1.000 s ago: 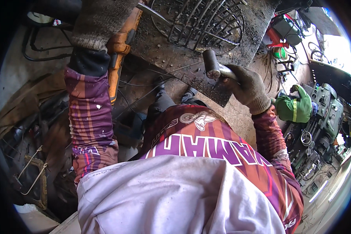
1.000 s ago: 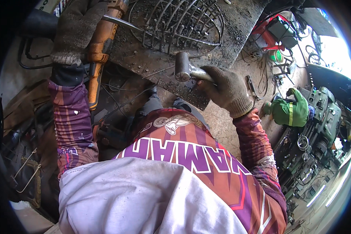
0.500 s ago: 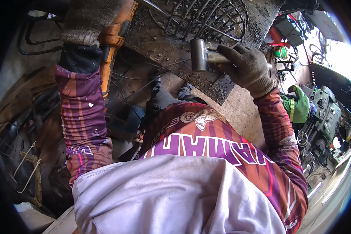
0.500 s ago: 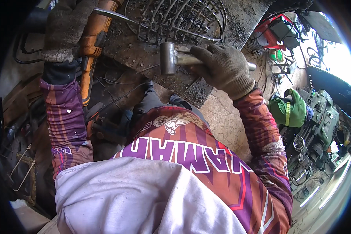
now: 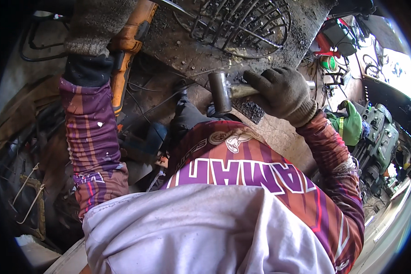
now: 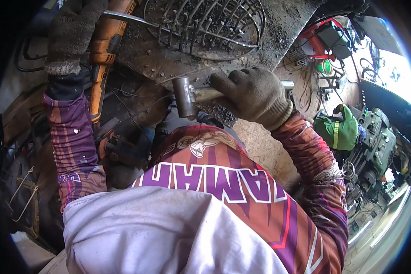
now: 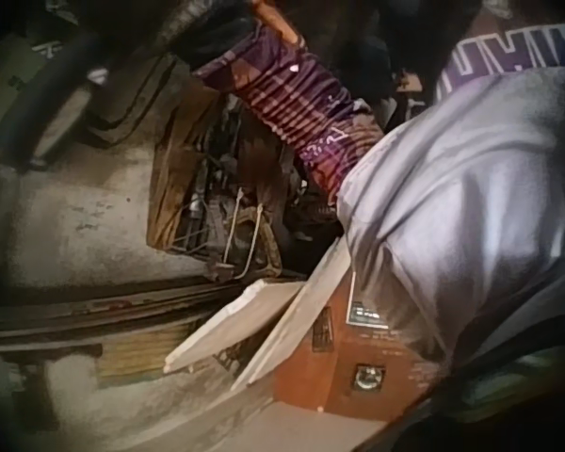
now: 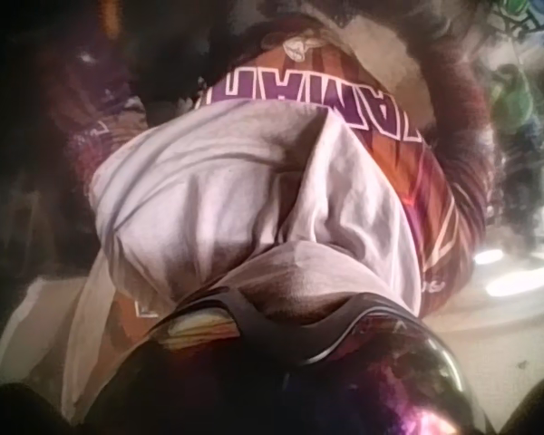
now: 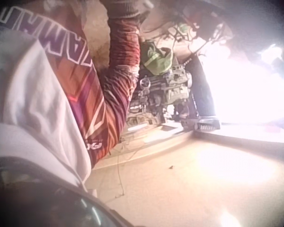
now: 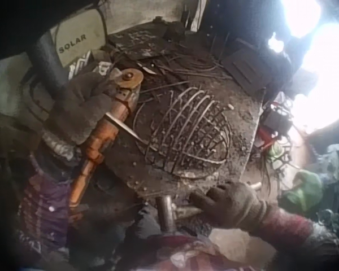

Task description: The person is using a welding torch to join metal pieces together on a metal structure, and then uses a hammer to shape the metal parts.

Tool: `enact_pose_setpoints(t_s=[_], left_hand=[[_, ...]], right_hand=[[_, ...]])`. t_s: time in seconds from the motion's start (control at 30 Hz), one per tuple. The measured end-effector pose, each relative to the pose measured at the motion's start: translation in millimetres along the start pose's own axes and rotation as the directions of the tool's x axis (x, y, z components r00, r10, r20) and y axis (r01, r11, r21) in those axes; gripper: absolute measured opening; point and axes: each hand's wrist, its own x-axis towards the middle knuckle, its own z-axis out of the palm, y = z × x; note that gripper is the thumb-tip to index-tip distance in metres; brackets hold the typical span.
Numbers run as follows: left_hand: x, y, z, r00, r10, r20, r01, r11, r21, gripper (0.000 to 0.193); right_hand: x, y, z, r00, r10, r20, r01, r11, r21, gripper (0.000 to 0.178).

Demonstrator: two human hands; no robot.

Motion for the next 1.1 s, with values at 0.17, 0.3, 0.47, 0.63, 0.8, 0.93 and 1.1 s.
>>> enact_pose_setpoints(t_s=[0.17, 0.3, 0.47, 0.63, 0.8, 0.93, 1.1], left_hand=[[-1, -2, 2, 1.000, -0.001, 0.000, 0.001, 1.000, 0.002, 0.042], [0, -1, 1, 1.000, 0.008, -0.004, -0.008, 1.000, 0.008, 0.043], [-1, -1, 4, 1.000, 0.011, -0.006, -0.011, 1.000, 0.009, 0.045], [-3, 2, 5, 0.997, 0.074, -0.031, -0.075, 0.997, -0.032, 0.046], [0, 6, -10, 0.990, -0.087, 0.112, 0.092, 0.995, -0.045, 0.047], [1, -10, -21, 0.988, -0.014, 0.156, 0.040, 0.985, -0.165, 0.036], [17, -2, 8, 0.985, -0.068, 0.158, 0.053, 0.993, 0.102, 0.031]], right_hand=[[-1, -5, -6, 0.982, -0.175, -0.066, 0.174, 0.984, -0.027, 0.046], [10, 16, 3, 0.996, 0.075, -0.056, -0.083, 0.982, -0.167, 0.048], [-5, -8, -1, 1.000, 0.017, 0.004, -0.017, 1.000, 0.026, 0.048], [-31, -36, 2, 0.990, 0.137, 0.025, -0.139, 0.963, 0.233, 0.049], [-53, -58, -5, 0.707, 0.529, 0.470, -0.553, -0.001, 0.833, 0.045], [-48, -69, -1, 0.580, 0.558, 0.594, -0.360, -0.478, 0.801, 0.040], [-46, -94, 24, 0.451, 0.650, 0.612, 0.061, -0.706, 0.705, 0.039]])
